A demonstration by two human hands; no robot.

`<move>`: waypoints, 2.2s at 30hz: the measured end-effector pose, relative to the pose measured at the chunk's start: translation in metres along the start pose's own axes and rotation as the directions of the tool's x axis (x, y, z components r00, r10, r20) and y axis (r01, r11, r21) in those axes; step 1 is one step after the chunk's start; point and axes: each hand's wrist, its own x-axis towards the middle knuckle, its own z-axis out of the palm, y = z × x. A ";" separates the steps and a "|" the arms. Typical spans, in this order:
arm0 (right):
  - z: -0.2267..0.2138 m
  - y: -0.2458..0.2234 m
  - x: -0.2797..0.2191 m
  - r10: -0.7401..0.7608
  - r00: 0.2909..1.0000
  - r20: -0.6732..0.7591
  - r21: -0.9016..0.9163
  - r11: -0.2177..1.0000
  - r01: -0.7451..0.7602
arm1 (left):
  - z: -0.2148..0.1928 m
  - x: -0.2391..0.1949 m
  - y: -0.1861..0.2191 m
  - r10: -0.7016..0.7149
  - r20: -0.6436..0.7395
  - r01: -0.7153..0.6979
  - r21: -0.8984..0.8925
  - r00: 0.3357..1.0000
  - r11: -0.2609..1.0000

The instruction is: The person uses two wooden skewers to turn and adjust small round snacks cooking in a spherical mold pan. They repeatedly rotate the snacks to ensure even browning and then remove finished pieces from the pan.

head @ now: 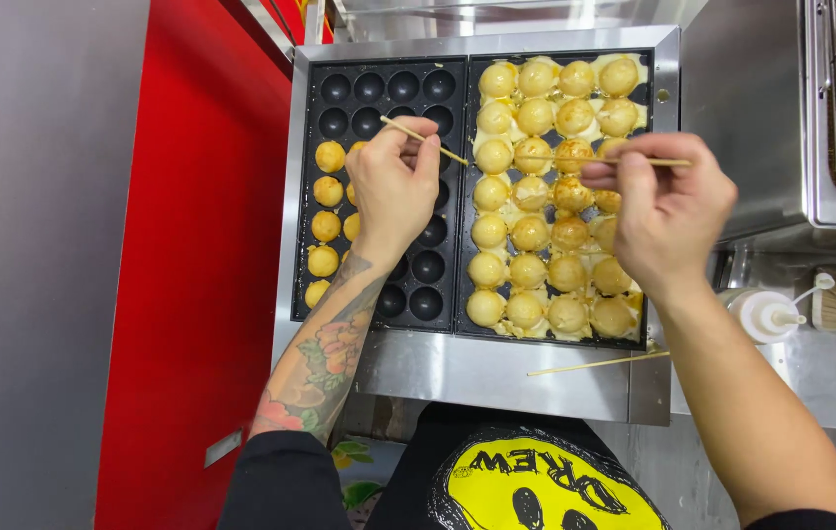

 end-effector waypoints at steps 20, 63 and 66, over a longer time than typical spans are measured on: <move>-0.017 0.037 0.046 0.156 0.987 -0.034 -0.125 0.979 -0.159 | 0.025 0.024 -0.002 0.019 0.009 -0.019 -0.030 1.000 0.999; -0.073 0.009 0.029 -0.318 0.947 0.055 -0.518 0.801 0.299 | 0.128 0.036 0.045 0.160 0.216 -0.151 -0.058 0.963 0.987; -0.083 0.027 0.035 -0.265 0.964 -0.013 -0.470 0.853 0.228 | 0.130 0.041 0.044 0.147 0.181 -0.133 -0.086 0.972 0.987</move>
